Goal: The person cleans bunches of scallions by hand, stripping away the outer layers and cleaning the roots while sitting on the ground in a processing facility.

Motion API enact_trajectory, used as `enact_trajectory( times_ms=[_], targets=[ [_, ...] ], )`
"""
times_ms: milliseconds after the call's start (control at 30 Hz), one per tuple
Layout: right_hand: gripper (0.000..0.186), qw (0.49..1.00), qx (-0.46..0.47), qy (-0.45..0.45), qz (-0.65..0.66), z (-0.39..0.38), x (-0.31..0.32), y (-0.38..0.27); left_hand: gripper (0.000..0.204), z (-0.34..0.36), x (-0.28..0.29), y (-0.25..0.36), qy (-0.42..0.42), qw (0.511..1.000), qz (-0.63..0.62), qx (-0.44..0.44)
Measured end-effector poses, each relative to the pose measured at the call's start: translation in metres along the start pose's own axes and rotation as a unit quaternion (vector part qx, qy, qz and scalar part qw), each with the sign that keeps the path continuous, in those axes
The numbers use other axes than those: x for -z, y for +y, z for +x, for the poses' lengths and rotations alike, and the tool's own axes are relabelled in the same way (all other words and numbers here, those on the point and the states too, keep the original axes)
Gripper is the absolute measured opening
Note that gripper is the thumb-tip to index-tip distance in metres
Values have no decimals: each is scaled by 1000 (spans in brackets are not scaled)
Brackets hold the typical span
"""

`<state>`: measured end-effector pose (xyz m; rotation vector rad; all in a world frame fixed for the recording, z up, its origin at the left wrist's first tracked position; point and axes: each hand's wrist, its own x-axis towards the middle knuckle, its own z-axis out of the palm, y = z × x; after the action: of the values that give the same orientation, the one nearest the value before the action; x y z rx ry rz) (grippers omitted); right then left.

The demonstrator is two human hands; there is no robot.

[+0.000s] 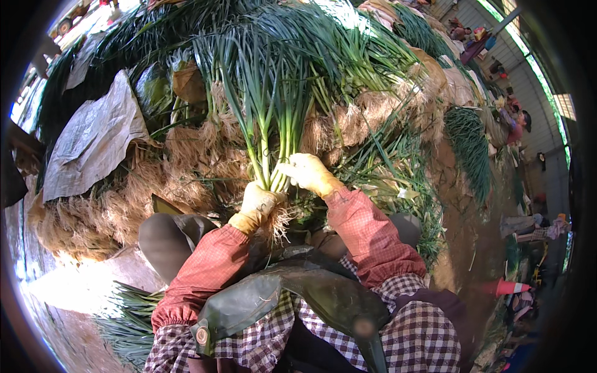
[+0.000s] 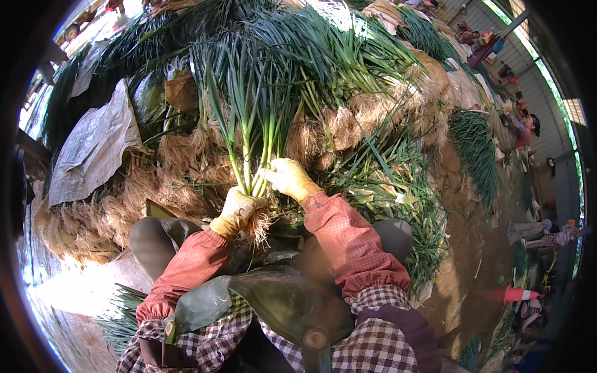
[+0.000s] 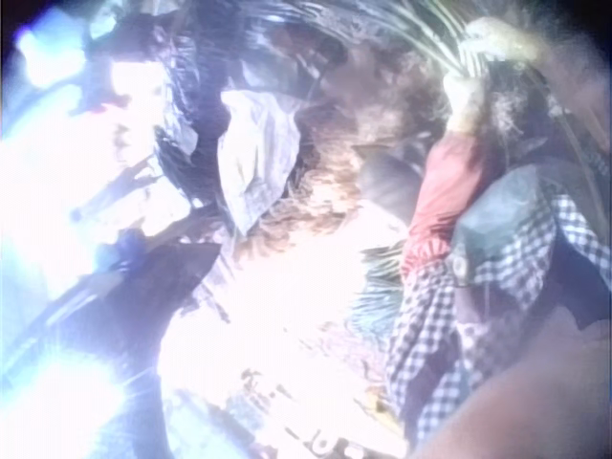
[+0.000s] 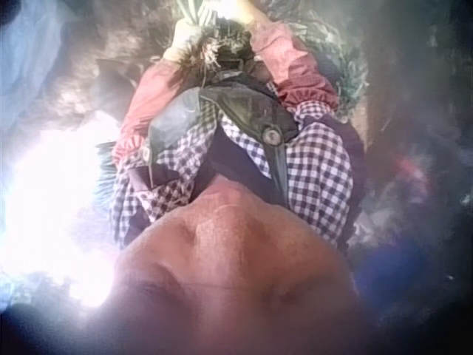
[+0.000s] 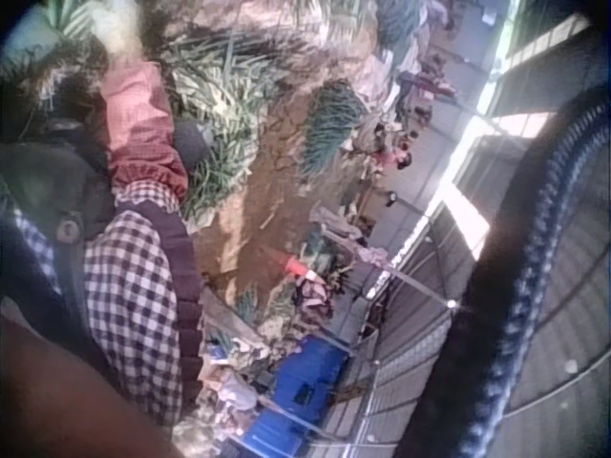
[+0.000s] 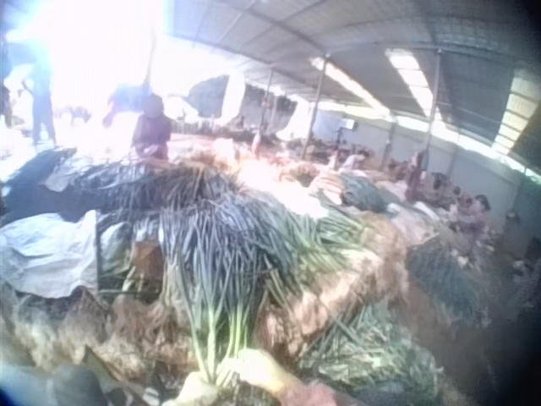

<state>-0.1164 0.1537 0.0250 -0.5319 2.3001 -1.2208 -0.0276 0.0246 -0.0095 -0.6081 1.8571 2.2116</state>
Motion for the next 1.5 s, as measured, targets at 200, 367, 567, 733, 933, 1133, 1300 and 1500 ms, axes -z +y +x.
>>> enact_trajectory(
  times_ms=[200,367,567,733,933,1133,1300,1500],
  targets=[
    [19,898,155,135,-388,-24,-14,-6,25,1,-1,-6,-36,998,-1,50],
    [12,824,488,196,-211,-63,-39,-25,13,13,14,-32,-179,909,-372,60],
    [39,922,84,311,-216,-79,45,9,25,-15,-5,11,-116,991,-69,-4],
    [24,999,6,35,6,-59,-13,23,20,-4,-2,0,-82,992,-96,23],
    [8,912,205,71,-348,-66,-28,17,9,4,2,-14,13,982,-176,74],
    [4,864,398,-48,-305,-96,-31,20,12,6,4,-2,-33,966,-243,76],
    [19,949,237,172,-119,-43,-4,4,23,-7,-1,12,-182,962,-183,92],
    [32,849,313,424,27,87,69,1,25,-24,12,33,-226,956,-185,12]
  ],
)
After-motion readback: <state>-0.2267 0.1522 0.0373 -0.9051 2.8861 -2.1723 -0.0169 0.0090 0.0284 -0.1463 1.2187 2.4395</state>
